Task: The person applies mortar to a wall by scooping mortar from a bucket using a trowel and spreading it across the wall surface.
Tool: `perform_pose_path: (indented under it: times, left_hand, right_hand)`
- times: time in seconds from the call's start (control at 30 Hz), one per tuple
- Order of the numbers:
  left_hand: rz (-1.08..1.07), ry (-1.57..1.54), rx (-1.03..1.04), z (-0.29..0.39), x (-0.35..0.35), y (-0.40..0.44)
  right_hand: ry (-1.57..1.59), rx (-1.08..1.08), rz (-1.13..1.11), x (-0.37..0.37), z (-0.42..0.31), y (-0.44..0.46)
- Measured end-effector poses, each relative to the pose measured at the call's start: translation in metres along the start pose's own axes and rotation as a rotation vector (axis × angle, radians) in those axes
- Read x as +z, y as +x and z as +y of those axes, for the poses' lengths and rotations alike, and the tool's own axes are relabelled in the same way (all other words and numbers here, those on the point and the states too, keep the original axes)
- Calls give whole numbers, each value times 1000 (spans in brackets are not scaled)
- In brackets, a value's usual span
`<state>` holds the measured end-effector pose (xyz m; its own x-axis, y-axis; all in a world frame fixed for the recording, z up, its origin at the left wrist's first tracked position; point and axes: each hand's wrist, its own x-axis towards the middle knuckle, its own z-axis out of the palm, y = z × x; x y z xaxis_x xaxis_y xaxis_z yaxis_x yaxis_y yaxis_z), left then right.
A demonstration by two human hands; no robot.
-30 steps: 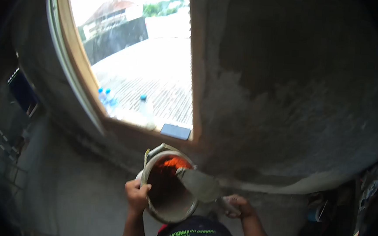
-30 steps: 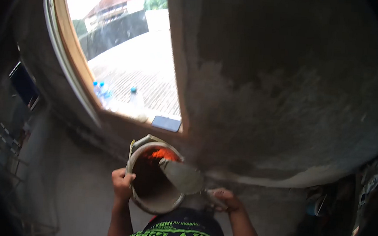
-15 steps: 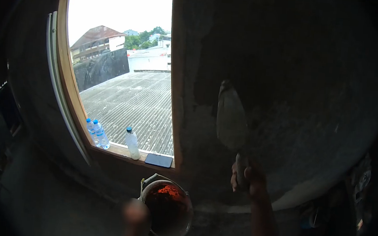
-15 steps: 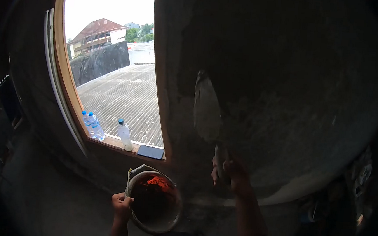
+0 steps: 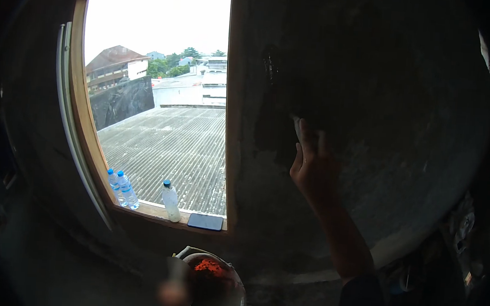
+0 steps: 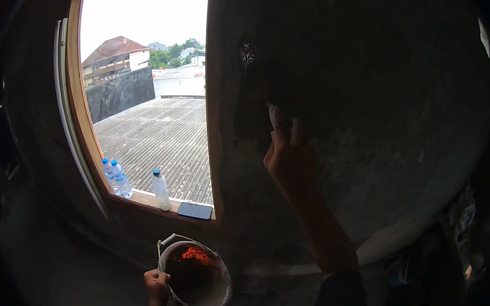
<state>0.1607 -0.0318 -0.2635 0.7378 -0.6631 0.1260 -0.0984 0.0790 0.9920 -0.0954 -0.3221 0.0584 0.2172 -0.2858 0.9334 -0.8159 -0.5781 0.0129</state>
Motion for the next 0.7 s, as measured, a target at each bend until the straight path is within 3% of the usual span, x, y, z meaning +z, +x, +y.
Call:
perform_pose_path:
  times: [0.13,0.2,0.3,0.53,0.7]
  left_hand:
    - [27,44,-1,4,-14,-4]
    - [34,-1,15,0,-21,-2]
    - [33,7,3,1,-24,-1]
    - [18,136,41,10,-17,2]
    - [20,24,43,-12,-21,6]
  right_hand:
    - [-101,13,-24,-8,-4,-50]
    - [71,26,-41,-18,0,-69]
    - [122,-124,115,-28,11,-50]
    - [-9,-140,88,-15,20,27]
    - [-200,-95,-152,-22,8,-56]
